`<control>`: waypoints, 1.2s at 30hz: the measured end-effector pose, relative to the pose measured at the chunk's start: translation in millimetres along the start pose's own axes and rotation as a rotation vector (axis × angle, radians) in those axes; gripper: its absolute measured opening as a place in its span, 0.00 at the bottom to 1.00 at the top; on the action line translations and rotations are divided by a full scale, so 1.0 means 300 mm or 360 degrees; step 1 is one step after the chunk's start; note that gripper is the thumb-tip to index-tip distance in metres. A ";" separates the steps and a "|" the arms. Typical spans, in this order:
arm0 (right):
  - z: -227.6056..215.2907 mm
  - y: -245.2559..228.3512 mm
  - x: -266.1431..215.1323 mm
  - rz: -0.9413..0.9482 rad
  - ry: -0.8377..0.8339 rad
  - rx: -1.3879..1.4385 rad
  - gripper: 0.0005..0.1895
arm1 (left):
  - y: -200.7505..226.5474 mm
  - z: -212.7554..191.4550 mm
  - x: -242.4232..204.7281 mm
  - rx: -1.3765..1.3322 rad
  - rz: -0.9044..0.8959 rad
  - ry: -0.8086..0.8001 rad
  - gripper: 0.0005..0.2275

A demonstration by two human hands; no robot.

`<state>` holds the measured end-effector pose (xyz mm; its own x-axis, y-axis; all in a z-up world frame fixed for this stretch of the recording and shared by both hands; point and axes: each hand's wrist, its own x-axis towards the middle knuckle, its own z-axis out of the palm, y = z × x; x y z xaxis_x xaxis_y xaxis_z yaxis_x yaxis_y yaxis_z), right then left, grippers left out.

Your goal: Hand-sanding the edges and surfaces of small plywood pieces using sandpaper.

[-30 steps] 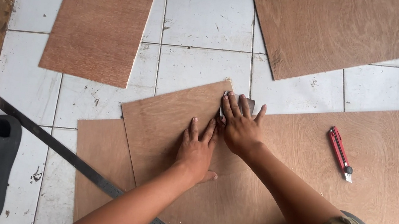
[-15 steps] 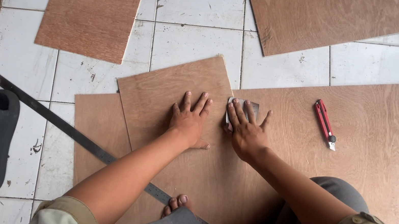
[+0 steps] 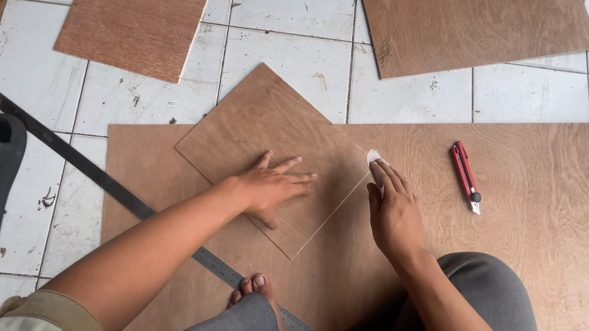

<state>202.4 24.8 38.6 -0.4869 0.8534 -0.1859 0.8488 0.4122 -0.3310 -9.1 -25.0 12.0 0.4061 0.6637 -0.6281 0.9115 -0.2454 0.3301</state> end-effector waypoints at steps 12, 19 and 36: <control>0.057 -0.030 0.024 -0.0008 -0.0232 -0.0269 0.21 | -0.040 0.038 0.045 -0.0270 -0.0291 0.0330 0.38; 0.194 -0.119 0.085 -0.0191 -0.0721 -0.0659 0.29 | -0.177 0.046 0.025 -0.0318 -0.0675 0.0411 0.36; 0.120 -0.176 0.080 -0.0018 -0.0964 -0.0721 0.30 | -0.055 0.029 0.045 -0.0584 -0.0892 0.0261 0.35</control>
<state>138.5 12.0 18.3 -0.4130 0.5780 -0.7039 0.7810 0.6223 0.0528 -18.2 -18.2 -8.2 -0.1614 0.7260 -0.6685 0.8884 0.4019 0.2220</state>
